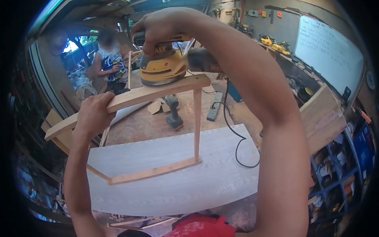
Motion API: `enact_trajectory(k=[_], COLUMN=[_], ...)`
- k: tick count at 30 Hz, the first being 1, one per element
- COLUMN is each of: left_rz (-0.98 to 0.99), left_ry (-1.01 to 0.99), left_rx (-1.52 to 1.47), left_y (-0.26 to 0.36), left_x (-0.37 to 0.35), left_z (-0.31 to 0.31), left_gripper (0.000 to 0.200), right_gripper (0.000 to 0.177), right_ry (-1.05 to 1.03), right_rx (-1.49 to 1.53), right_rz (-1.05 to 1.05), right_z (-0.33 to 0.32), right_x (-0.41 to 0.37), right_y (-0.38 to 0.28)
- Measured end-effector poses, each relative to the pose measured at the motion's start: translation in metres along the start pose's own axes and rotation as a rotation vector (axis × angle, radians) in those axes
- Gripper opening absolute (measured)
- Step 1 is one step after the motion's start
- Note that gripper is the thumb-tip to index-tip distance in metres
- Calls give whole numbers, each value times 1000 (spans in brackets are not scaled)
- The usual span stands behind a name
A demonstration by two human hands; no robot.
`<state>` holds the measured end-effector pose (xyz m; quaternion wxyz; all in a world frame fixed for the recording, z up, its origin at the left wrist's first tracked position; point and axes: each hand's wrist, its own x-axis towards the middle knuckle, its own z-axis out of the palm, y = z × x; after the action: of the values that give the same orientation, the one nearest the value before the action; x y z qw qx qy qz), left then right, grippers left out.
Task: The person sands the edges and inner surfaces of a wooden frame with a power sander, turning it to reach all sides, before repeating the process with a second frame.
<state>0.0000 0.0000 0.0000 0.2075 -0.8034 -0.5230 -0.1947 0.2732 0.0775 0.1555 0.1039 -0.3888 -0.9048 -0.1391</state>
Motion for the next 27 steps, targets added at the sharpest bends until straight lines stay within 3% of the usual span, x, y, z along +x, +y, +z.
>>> enact_trajectory(k=[3,5,6,8,12,16,27], left_rz=[3,-10,3,-13,-57,-27,11], left_ry=[26,44,44,57,-21,-15,0], left_rx=[-29,-51,-32,-30,3,-20,-26], left_y=[8,9,4,2,2,-1,-4], left_x=[-5,-4,-1,3,4,4,5], left_z=[9,11,8,9,2,3,3], left_gripper=[31,30,30,30,32,32,31], right_gripper=[92,94,94,94,90,79,80], right_ry=[-13,101,122,-66,81,4,25], right_rx=[48,-48,-41,161,43,61,43], right_rz=[13,-85,-77,-5,12,36,179], right_z=[9,11,5,-6,12,3,-4], right_x=[7,9,8,1,16,-11,-63], right_y=[3,-1,-6,-18,-4,19,52])
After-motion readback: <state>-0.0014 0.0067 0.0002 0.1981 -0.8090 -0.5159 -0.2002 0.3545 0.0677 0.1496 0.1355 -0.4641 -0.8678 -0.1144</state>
